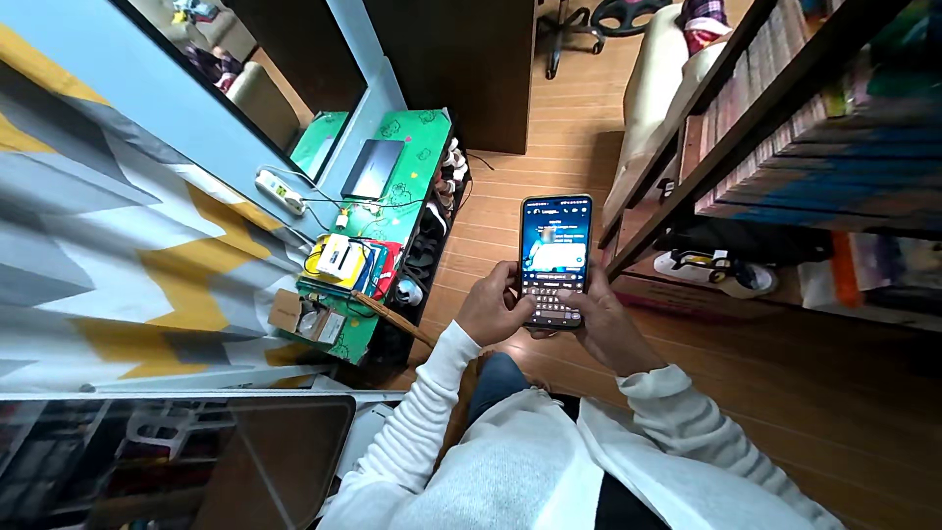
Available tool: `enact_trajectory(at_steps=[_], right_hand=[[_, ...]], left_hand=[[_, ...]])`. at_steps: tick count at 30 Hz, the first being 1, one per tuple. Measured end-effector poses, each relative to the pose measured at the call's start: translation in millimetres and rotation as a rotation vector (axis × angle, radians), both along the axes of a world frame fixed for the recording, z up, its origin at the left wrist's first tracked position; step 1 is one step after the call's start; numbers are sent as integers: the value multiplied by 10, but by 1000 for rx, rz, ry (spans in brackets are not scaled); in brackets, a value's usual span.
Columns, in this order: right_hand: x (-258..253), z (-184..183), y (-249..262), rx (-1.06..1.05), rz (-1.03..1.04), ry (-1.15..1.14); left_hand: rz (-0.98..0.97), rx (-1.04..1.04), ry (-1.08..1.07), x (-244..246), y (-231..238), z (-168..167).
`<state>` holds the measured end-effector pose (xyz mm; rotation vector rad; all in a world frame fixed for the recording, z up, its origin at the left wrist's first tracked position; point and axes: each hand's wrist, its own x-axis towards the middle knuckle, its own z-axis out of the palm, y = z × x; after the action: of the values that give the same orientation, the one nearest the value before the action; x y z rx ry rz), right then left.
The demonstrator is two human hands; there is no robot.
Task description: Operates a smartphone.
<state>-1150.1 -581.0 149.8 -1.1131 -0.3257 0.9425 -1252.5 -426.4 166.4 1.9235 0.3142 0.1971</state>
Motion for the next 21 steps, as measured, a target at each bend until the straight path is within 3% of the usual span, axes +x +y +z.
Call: enact_trajectory(at_steps=[21], right_hand=[[33, -105, -80, 90, 140, -43]], left_hand=[[-64, -27, 2, -83, 46, 7]])
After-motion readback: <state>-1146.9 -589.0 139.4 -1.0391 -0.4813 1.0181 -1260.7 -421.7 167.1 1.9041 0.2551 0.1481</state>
